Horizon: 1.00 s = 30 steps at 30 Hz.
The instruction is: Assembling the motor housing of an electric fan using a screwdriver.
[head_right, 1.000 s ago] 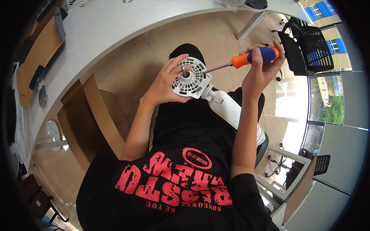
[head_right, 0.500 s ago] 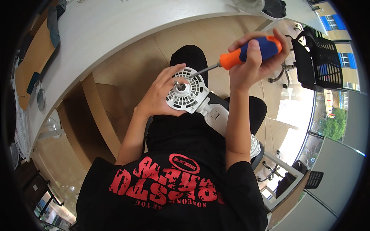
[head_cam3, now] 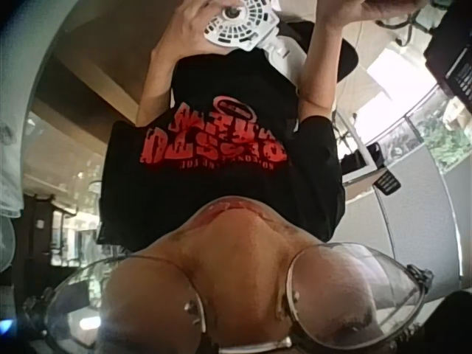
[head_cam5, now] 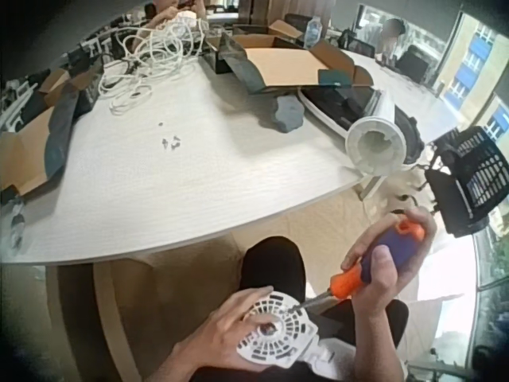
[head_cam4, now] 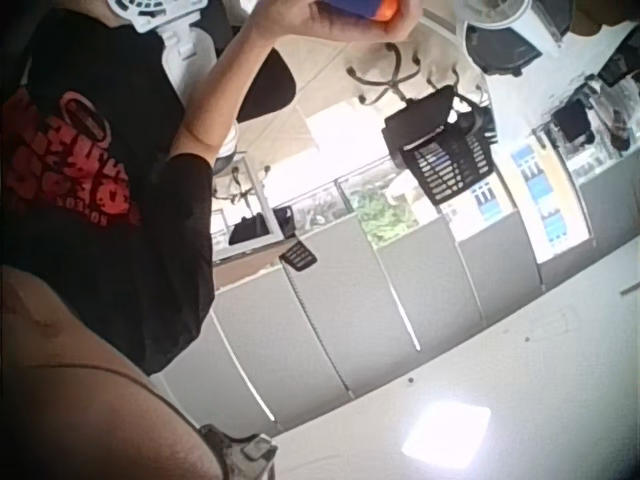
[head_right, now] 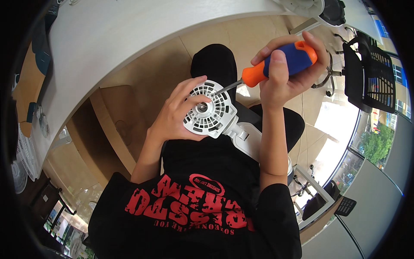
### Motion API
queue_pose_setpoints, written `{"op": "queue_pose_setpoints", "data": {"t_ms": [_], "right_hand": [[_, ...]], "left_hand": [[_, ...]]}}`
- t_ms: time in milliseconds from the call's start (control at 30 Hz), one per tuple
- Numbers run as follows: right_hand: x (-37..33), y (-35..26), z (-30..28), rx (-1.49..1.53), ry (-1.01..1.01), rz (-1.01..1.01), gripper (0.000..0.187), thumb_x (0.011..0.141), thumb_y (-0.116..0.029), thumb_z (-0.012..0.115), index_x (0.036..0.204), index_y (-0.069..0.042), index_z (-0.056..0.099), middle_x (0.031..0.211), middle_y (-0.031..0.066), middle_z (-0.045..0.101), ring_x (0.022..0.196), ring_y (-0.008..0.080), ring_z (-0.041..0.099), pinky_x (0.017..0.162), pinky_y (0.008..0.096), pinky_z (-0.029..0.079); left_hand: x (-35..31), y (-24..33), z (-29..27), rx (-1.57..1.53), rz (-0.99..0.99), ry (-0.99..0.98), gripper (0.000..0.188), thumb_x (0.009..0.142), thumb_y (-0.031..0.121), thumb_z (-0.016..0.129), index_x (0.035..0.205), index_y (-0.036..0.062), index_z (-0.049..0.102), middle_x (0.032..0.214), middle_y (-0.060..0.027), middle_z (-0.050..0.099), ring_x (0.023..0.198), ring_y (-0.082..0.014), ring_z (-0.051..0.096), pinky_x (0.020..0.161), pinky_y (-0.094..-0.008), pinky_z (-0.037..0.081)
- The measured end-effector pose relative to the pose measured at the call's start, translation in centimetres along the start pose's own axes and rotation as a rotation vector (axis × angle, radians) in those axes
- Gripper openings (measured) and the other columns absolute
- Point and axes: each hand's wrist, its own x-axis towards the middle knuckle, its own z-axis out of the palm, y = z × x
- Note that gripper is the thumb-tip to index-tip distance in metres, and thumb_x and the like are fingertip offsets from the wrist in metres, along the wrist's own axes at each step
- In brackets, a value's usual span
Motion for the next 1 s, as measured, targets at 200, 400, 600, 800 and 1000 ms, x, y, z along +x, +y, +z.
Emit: {"op": "queue_pose_setpoints", "data": {"t_ms": [200, 400, 600, 800, 1000], "right_hand": [[-0.2, -0.2, 0.8, -0.095, -0.102, -0.025, 0.049, 0.091, -0.011, 0.058, 0.138, -0.009, 0.044, 0.077, 0.0166, 0.064, 0.052, 0.0202, 0.059, 0.050, 0.0309, 0.053], [-0.2, -0.2, 0.8, -0.112, -0.193, -0.068, 0.051, 0.092, -0.008, 0.062, 0.139, -0.009, 0.044, 0.079, 0.0163, 0.066, 0.053, 0.0194, 0.061, 0.053, 0.0296, 0.055], [-0.3, 0.0, 0.9, -0.057, -0.172, -0.170, 0.055, 0.089, -0.001, 0.073, 0.137, -0.001, 0.046, 0.078, 0.0131, 0.066, 0.061, 0.0171, 0.067, 0.056, 0.0244, 0.053], [0.1, -2.1, 0.4, -0.187, -0.195, -0.174, 0.054, 0.093, -0.008, 0.061, 0.143, -0.007, 0.040, 0.075, 0.0181, 0.065, 0.052, 0.0211, 0.061, 0.052, 0.0295, 0.054], [1.0, -3.6, 0.1, -0.142, -0.077, -0.150, 0.054, 0.092, -0.015, 0.060, 0.142, -0.006, 0.041, 0.073, 0.0200, 0.062, 0.048, 0.0229, 0.057, 0.047, 0.0330, 0.052]], "left_hand": [[0.1, 0.2, -0.2, 0.010, -0.006, 0.004, 0.075, 0.051, 0.023, 0.097, 0.120, 0.0121, 0.069, 0.154, -0.0205, 0.055, 0.135, -0.0441, 0.057, 0.108, -0.0527, 0.051], [0.1, 0.1, -0.3, 0.015, -0.009, 0.001, 0.076, 0.051, 0.024, 0.098, 0.120, 0.0121, 0.069, 0.154, -0.0197, 0.055, 0.135, -0.0431, 0.058, 0.108, -0.0527, 0.052], [0.3, 0.2, -0.3, 0.019, -0.009, -0.029, 0.078, 0.055, 0.027, 0.098, 0.125, 0.0140, 0.067, 0.158, -0.0168, 0.051, 0.140, -0.0418, 0.053, 0.110, -0.0511, 0.052], [0.3, 0.2, -0.3, 0.032, -0.006, -0.030, 0.077, 0.056, 0.027, 0.097, 0.125, 0.0130, 0.068, 0.158, -0.0168, 0.051, 0.139, -0.0412, 0.054, 0.110, -0.0508, 0.052], [0.3, 0.1, 0.0, 0.028, -0.011, -0.010, 0.080, 0.051, 0.026, 0.099, 0.125, 0.0123, 0.070, 0.157, -0.0182, 0.054, 0.138, -0.0419, 0.056, 0.111, -0.0511, 0.050]]}}
